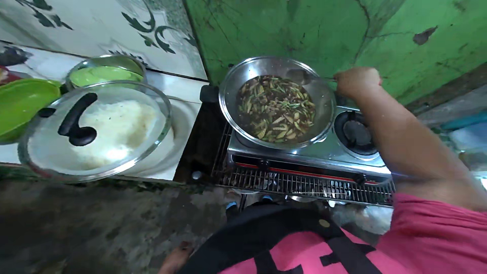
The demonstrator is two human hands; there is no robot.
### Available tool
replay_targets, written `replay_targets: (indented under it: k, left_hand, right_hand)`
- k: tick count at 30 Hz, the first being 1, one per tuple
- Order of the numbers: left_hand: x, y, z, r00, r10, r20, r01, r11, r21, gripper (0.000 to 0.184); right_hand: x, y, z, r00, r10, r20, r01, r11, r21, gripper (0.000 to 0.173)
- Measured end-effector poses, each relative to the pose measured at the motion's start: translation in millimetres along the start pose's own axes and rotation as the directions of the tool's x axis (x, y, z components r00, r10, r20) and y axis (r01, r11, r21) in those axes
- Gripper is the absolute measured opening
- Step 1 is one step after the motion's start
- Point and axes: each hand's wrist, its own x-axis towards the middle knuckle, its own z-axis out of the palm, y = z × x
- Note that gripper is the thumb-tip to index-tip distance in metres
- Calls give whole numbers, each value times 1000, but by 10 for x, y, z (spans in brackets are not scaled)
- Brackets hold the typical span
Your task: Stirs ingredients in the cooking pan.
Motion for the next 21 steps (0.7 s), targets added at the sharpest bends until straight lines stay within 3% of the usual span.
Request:
replay_targets:
  k: [4,8,11,13,17,21]
  left_hand:
    - [321,-345,-53,998,46,44,-51,993,104,54]
    - [425,-301,-299,999,33,16,-34,994,107,48]
    - [516,-136,-487,997,68,-21,-64,986,155,50]
    - [519,50,-550,995,87,-51,-76,979,188,50]
    - [76,687,-699,998,55,7,-55,964,262,49]
    - [187,674,-683,995,94,33,-100,957,272,47]
  right_hand:
    - [-417,150,-103,991,90,97,-83,994,-77,27]
    - [-783,181,-285,985,56,163,-24,980,-196,23]
    - [-1036,165,-483,984,13,176,21,982,-188,20]
    - [-1197,152,-599,990,-46,133,69,982,-176,22]
    - [-1491,15,-733,995,-98,30,102,976,-192,33]
    - [-1720,-117,-665,971,-233,-63,217,957,-192,33]
